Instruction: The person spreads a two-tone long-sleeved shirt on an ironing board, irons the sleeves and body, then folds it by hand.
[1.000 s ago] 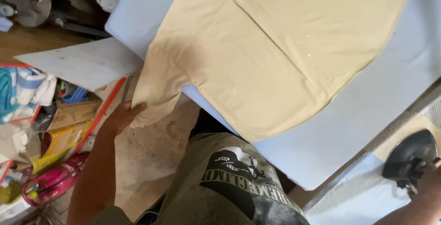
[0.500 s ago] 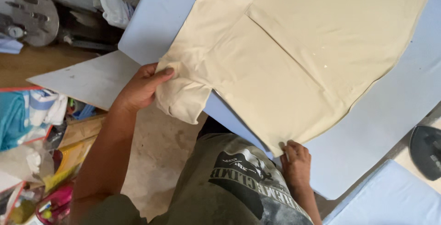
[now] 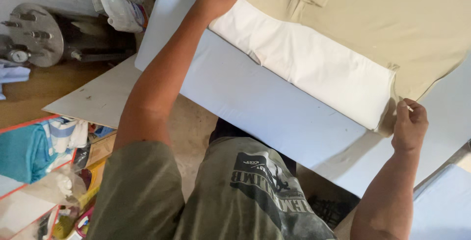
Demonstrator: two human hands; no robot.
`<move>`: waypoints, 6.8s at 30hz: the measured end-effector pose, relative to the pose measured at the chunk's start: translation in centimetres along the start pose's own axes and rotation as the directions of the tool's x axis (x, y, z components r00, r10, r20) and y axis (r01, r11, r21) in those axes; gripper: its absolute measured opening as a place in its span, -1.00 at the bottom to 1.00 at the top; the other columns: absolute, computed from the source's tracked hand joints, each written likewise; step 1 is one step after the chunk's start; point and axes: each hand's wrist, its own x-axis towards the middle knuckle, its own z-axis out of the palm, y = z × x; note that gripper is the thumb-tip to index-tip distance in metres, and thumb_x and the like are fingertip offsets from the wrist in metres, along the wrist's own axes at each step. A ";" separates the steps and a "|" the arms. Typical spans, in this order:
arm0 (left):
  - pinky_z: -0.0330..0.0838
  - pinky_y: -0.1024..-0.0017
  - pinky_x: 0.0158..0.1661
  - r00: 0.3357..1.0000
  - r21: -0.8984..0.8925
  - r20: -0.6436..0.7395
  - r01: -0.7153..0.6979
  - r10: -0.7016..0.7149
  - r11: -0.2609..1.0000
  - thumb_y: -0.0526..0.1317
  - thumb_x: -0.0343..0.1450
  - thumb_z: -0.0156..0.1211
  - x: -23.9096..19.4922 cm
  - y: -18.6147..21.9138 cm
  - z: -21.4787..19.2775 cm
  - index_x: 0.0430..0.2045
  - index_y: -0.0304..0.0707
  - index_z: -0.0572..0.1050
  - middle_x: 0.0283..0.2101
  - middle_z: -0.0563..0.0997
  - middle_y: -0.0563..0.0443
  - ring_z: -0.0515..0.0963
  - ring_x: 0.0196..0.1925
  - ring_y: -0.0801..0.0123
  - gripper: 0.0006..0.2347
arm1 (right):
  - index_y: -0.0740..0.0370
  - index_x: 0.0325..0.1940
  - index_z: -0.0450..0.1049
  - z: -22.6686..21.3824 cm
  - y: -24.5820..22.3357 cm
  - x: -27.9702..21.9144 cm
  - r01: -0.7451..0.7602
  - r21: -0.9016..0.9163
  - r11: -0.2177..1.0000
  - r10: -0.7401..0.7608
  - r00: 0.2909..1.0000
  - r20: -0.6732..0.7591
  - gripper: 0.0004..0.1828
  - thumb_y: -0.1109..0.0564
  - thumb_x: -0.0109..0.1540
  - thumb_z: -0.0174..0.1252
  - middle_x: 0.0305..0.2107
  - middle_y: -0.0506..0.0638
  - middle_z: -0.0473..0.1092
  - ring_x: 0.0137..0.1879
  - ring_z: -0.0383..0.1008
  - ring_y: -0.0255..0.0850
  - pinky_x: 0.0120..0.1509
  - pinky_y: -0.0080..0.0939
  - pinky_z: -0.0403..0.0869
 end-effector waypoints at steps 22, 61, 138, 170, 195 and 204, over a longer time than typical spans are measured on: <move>0.37 0.49 -0.50 0.980 -0.347 0.196 0.099 -0.032 0.933 -0.23 0.52 0.32 -7.1 -10.6 0.6 -0.26 -0.33 0.45 -0.32 0.60 0.05 0.45 -0.53 0.54 -0.83 | 0.33 -0.03 0.59 0.3 -2.8 -8.5 -0.275 -0.466 0.841 0.239 0.962 -0.135 -0.57 -0.05 0.21 0.44 -0.33 0.10 0.53 -0.31 0.48 -0.17 -0.21 -0.13 0.46; 0.44 0.18 -0.06 0.992 -0.216 -0.013 0.120 -0.126 0.969 -0.05 0.37 0.40 -6.0 -13.0 4.5 -0.28 -0.24 0.61 -0.07 0.49 0.00 0.53 0.00 0.19 -0.74 | 0.20 -0.10 0.53 38.0 -24.9 17.8 0.893 -0.439 -0.096 -0.456 0.353 0.817 -0.94 0.17 0.39 0.24 -0.16 0.15 0.43 -0.16 0.51 0.08 -0.10 0.06 0.53; 0.51 0.50 -0.35 0.925 -0.181 0.028 0.379 -0.380 0.908 -0.23 0.54 0.42 -5.6 -9.8 4.6 -0.32 -0.28 0.43 -0.03 0.44 0.08 0.51 -0.35 0.55 -0.78 | 0.41 -0.02 0.40 2.1 -2.2 -5.8 -0.554 0.318 0.769 0.632 0.732 -0.254 -0.60 -0.03 0.35 0.22 -0.33 0.13 0.50 -0.31 0.54 -0.16 -0.24 -0.14 0.60; 0.56 0.53 -0.33 0.929 -0.147 0.027 0.370 -0.370 0.917 -0.23 0.54 0.42 -5.5 -9.5 4.4 -0.36 -0.28 0.46 0.01 0.46 0.07 0.53 -0.35 0.56 -0.79 | 0.40 0.04 0.42 -1.6 0.0 -5.6 -0.096 -0.372 0.923 -0.042 0.938 -0.345 -0.74 0.16 0.40 0.26 -0.23 0.07 0.51 -0.24 0.53 -0.33 -0.21 -0.32 0.53; 0.52 0.53 -0.31 0.908 -0.229 0.046 0.415 -0.416 0.880 -0.21 0.55 0.43 -5.6 -10.0 4.3 -0.28 -0.23 0.44 -0.09 0.46 0.05 0.52 -0.35 0.55 -0.78 | 0.31 -0.04 0.54 -0.1 2.1 -8.5 0.119 -0.577 0.808 -0.166 0.986 -0.030 -0.87 0.27 0.32 0.27 -0.20 0.11 0.47 -0.19 0.52 -0.10 -0.08 -0.16 0.52; 0.53 0.52 -0.34 0.933 -0.209 0.037 0.357 -0.357 0.911 -0.23 0.54 0.43 -5.7 -9.4 4.3 -0.37 -0.30 0.42 -0.04 0.41 0.11 0.51 -0.37 0.55 -0.75 | 0.42 0.11 0.30 2.1 -1.5 -7.7 -0.503 0.196 0.842 0.540 0.795 -0.275 -0.43 -0.10 0.29 0.28 -0.30 0.16 0.49 -0.30 0.57 -0.17 -0.29 -0.20 0.58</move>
